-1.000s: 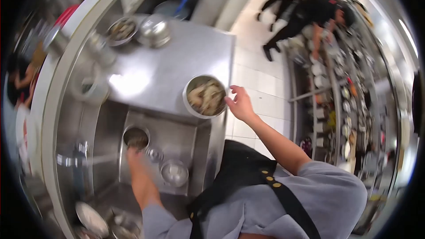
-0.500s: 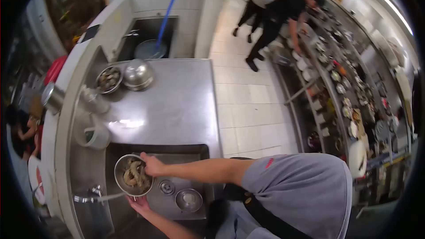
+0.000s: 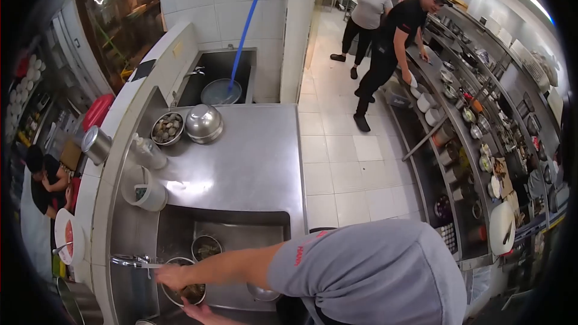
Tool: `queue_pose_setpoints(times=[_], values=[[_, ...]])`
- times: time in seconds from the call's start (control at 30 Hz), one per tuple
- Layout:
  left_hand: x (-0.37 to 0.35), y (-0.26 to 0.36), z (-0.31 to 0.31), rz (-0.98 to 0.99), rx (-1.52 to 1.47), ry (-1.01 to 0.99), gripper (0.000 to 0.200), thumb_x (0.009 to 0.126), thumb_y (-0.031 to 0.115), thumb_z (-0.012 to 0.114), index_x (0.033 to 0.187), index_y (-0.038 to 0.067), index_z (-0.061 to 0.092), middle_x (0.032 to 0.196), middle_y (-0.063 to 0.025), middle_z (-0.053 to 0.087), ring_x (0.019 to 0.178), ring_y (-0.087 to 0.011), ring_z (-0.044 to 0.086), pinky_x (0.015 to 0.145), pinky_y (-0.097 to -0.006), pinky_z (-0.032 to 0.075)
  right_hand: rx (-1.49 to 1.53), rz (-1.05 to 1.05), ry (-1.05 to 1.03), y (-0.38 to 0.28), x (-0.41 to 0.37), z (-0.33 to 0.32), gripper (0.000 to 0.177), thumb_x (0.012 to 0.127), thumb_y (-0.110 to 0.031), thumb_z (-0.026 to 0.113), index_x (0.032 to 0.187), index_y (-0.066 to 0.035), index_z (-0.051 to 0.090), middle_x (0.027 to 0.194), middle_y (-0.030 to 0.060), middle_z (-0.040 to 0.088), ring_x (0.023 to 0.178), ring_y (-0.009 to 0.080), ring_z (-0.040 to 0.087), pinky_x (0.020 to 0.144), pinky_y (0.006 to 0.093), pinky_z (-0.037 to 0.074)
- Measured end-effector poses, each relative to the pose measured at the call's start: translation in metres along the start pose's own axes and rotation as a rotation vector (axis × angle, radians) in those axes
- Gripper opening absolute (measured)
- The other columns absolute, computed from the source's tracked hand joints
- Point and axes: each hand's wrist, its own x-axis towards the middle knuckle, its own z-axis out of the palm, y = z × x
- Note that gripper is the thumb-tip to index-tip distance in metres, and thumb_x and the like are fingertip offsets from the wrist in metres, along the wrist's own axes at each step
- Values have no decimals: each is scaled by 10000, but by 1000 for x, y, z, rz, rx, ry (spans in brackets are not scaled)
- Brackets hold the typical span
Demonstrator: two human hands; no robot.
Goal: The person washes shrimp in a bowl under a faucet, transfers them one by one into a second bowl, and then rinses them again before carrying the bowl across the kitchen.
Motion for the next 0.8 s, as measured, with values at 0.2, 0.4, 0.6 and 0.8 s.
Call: queue_pose_setpoints(times=[0.2,0.4,0.6,0.8], values=[[-29,27,50,59,264,-213,460,904,263,544,1299,58,429,1250,-158,493,1099,-326,511,855,-470,484,542,659,-74,37,11,-18,84,660,-89,579,648,-26,633,711,177,646,678,358,632,597,422,519],[1,49,140,397,828,-568,209,837,126,613,999,-6,617,898,-28,570,823,-130,508,761,-292,418,994,763,-501,126,-26,-45,243,787,-269,578,845,-64,696,840,116,668,790,259,644,721,392,515],[11,68,207,274,863,-1032,273,827,86,600,1090,21,631,1006,-70,653,948,-132,583,838,-281,460,1643,1070,-212,130,-119,-7,306,835,-291,496,969,-58,642,938,122,642,862,270,623,760,409,516],[9,55,76,206,590,-393,363,768,125,686,1116,46,616,981,-33,645,920,-148,579,800,-308,473,2054,1042,-46,76,-83,73,377,884,-313,414,1093,-52,589,1036,128,616,934,281,602,799,426,517]])
